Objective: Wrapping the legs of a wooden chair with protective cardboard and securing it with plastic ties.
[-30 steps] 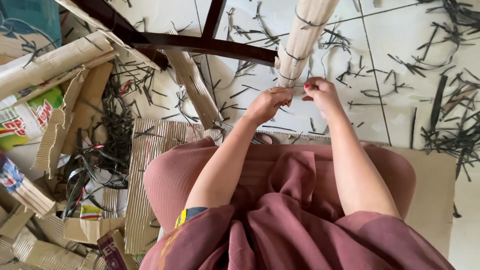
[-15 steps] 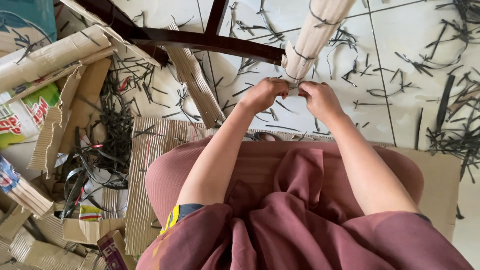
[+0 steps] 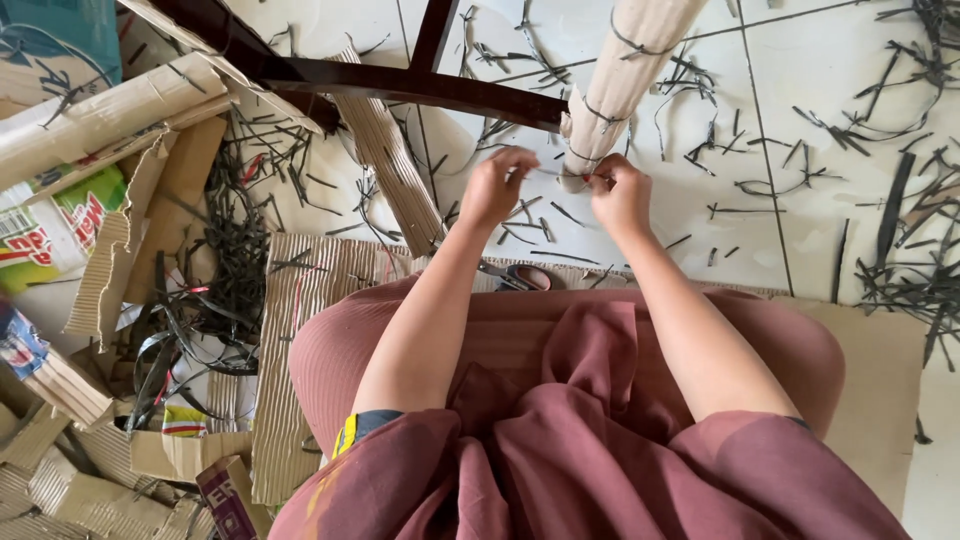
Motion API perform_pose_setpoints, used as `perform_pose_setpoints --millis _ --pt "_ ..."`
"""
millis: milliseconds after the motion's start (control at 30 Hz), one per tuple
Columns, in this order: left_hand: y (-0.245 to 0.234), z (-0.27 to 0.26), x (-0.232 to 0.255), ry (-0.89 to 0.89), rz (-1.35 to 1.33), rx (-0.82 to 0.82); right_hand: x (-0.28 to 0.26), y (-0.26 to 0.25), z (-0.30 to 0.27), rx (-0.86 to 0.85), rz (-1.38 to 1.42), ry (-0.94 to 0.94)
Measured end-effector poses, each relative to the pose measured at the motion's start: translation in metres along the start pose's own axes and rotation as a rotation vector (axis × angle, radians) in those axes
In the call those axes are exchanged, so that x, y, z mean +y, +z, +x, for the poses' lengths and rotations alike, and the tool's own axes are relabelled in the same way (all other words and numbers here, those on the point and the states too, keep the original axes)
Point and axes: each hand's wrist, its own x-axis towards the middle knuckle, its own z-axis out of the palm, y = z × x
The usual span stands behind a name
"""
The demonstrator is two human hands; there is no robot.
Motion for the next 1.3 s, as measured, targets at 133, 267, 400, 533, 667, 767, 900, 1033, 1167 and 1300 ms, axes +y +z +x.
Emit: perform_pose_setpoints --millis 133,267,400,533,667,767,900,1033,1167,1300 --pt "0.041 -0.019 -0.045 -0.157 0.049 -0.004 0.004 0.005 -0.001 0.02 -0.007 0.046" --pt "0.092 -0.024 -0.043 -0.348 -0.421 0.123 -0.007 0.002 -0.002 0.026 0.02 0.115" --pt "0.112 -0.022 -0.018 -0.411 -0.721 0.292 -0.004 0.005 -0.003 0.028 0.054 0.159" --pt "0.099 -0.012 -0.014 -0.322 -0.73 0.292 -0.003 0.006 -0.002 0.011 0.084 0.201" --pt "0.088 -0.009 -0.007 -0.132 -0.562 0.262 -0.003 0.008 -0.002 0.01 0.082 0.219" --pt "0.082 -0.011 0.009 0.009 -0.413 0.266 -0.002 0.009 -0.003 0.006 0.078 0.229" --pt "0.084 -0.016 0.021 0.143 -0.232 0.281 0.003 0.016 -0.007 -0.008 0.108 0.297" --pt "0.079 -0.015 0.016 0.219 -0.157 0.293 -0.006 0.01 -0.008 -0.017 0.123 0.346" --pt "0.071 -0.01 0.016 0.406 0.027 0.26 -0.01 0.006 -0.007 -0.052 0.182 0.359" --pt "0.061 -0.005 0.027 0.645 0.254 0.252 0.014 0.016 -0.005 -0.084 0.22 0.379"
